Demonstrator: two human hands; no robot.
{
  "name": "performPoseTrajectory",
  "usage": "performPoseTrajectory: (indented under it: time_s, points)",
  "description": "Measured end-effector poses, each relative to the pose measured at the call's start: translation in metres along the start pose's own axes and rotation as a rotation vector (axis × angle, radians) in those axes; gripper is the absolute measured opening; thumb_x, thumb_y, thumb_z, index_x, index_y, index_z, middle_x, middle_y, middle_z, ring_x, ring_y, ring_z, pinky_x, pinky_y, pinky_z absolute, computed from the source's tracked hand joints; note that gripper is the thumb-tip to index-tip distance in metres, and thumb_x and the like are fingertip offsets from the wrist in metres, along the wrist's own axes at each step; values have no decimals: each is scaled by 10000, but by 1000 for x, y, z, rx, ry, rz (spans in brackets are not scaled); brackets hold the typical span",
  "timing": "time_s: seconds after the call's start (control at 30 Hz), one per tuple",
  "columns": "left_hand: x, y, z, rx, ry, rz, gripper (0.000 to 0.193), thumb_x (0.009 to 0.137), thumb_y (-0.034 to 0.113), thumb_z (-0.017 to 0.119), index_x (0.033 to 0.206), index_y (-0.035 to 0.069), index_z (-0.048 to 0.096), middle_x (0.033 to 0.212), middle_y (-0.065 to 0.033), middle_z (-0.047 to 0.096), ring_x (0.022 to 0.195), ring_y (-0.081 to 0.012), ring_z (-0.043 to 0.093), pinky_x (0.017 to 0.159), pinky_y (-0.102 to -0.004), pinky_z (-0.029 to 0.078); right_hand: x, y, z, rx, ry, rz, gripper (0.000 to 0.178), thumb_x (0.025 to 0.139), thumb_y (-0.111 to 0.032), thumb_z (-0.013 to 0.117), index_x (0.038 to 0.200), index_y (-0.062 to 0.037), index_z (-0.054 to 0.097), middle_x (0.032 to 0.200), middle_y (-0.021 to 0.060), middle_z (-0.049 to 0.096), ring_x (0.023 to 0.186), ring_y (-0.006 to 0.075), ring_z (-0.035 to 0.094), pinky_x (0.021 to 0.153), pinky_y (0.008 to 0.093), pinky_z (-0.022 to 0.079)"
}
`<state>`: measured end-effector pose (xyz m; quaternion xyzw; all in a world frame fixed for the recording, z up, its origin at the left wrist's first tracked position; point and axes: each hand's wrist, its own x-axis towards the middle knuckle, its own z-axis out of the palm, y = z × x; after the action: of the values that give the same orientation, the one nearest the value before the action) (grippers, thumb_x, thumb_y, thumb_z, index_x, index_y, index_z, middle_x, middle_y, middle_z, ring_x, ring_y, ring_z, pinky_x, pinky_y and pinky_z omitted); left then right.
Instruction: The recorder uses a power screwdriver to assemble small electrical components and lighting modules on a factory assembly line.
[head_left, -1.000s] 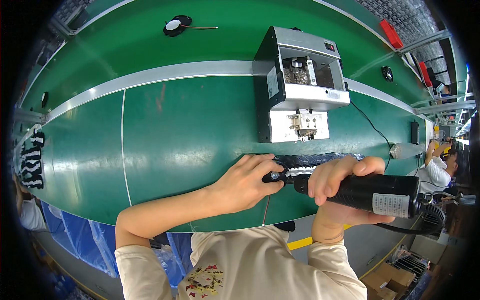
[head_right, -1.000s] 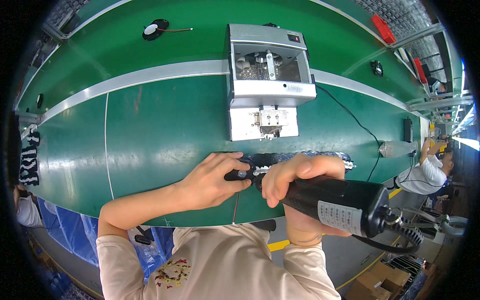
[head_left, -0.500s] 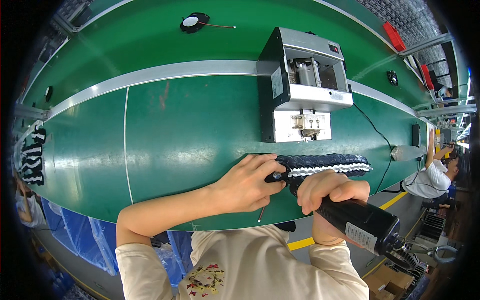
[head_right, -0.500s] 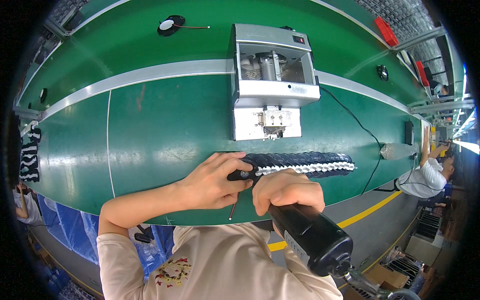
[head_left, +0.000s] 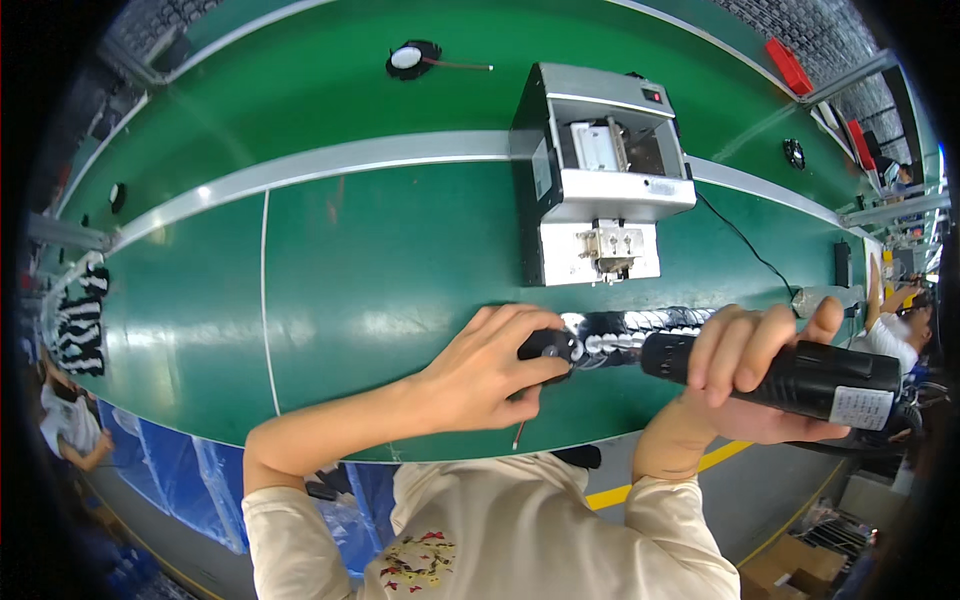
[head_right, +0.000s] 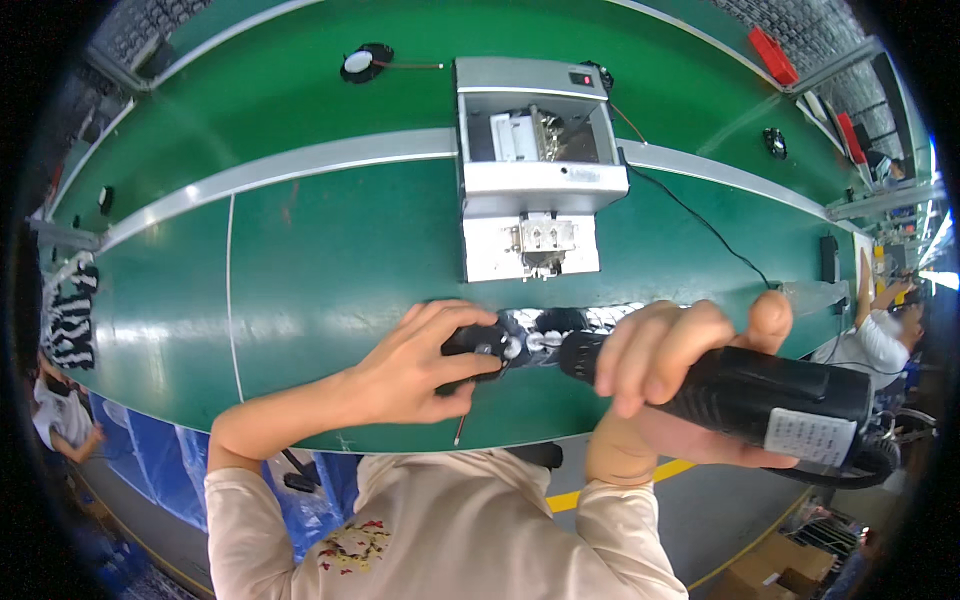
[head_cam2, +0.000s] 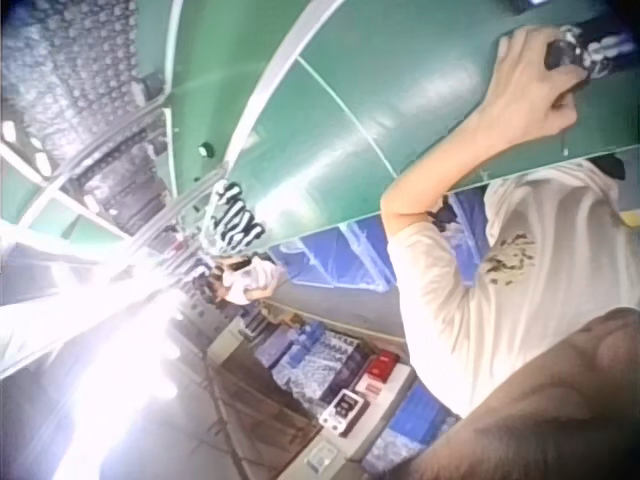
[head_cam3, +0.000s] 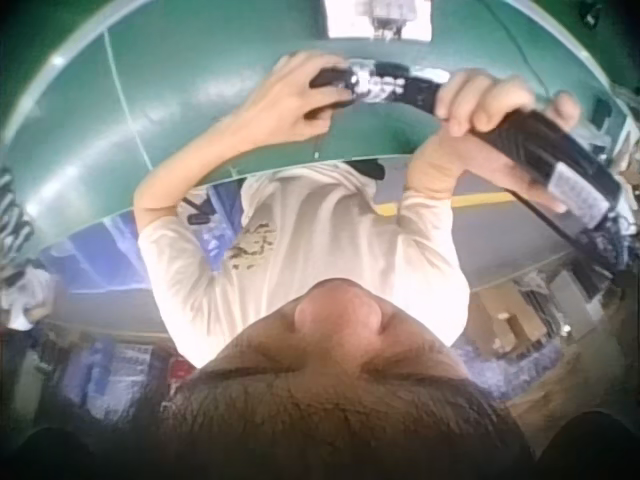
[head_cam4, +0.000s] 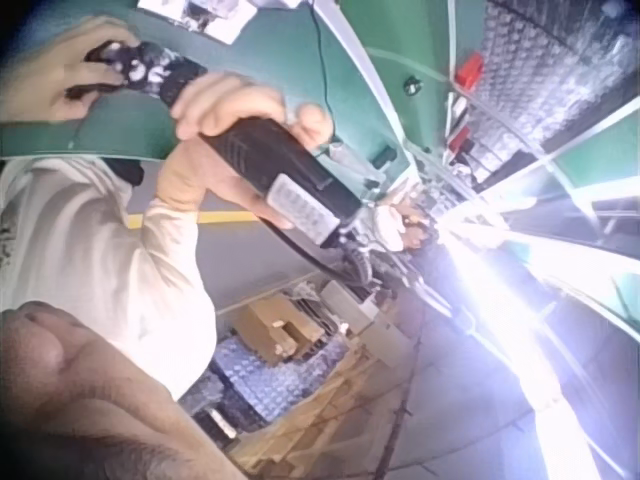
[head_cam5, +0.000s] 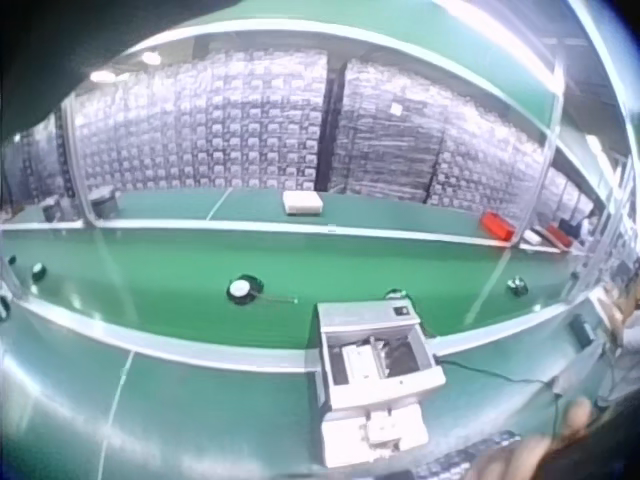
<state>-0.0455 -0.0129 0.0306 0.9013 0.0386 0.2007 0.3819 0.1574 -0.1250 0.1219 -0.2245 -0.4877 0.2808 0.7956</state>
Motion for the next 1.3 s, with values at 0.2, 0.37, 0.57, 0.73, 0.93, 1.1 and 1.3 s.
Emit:
performPoseTrajectory:
  time_s: [0.2,0.37,0.57,0.73,0.93,1.1,1.3]
  points:
    - [-15,-39,-99,335,70,-231,445,617,76,714,1060,87,673,1228,-136,583,1205,-357,516,987,-477,404,1,-2,-15,-52,66,-10,922,914,-698,490,1473,-13,228,745,90,523,490,173,547,445,316,478]
    - [-14,-130,-175,712,475,-301,460,673,-13,624,1123,80,643,1281,-174,572,1230,-371,511,1009,-468,417,-6,3,-13,-101,117,-8,971,855,-756,529,1411,-8,256,695,96,533,464,185,547,441,323,490]
    - [87,-162,-163,487,504,-323,414,763,58,640,1175,97,630,1342,-165,519,1236,-382,504,990,-473,444,-9,2,-13,-85,171,51,976,835,-779,529,1383,-13,273,681,108,531,471,201,553,445,335,490]
    - [152,-214,-110,620,582,-499,423,818,259,725,1224,175,642,1285,-172,537,1238,-397,498,1013,-532,426,-9,11,-18,-114,114,57,947,852,-778,499,1369,-12,291,680,115,530,468,196,554,444,335,486]
    - [142,-202,-118,503,542,-398,491,792,197,737,1270,199,625,1259,-201,564,1116,-401,582,950,-478,489,-7,8,-24,-98,95,52,941,864,-783,465,1359,-2,292,679,115,528,458,194,540,430,332,476]
    - [57,-99,-158,437,478,-406,691,676,92,763,1331,62,546,1176,-192,650,1038,-326,648,924,-387,515,-14,4,-17,-66,128,93,983,816,-798,531,1336,5,303,680,113,534,462,201,543,427,333,476]
    - [-3,8,-146,777,-154,-387,710,555,-38,701,1253,27,589,1164,-140,628,1069,-343,563,922,-414,479,-13,-1,-11,-89,166,149,1014,769,-814,578,1311,5,322,645,104,529,453,194,537,425,327,466]
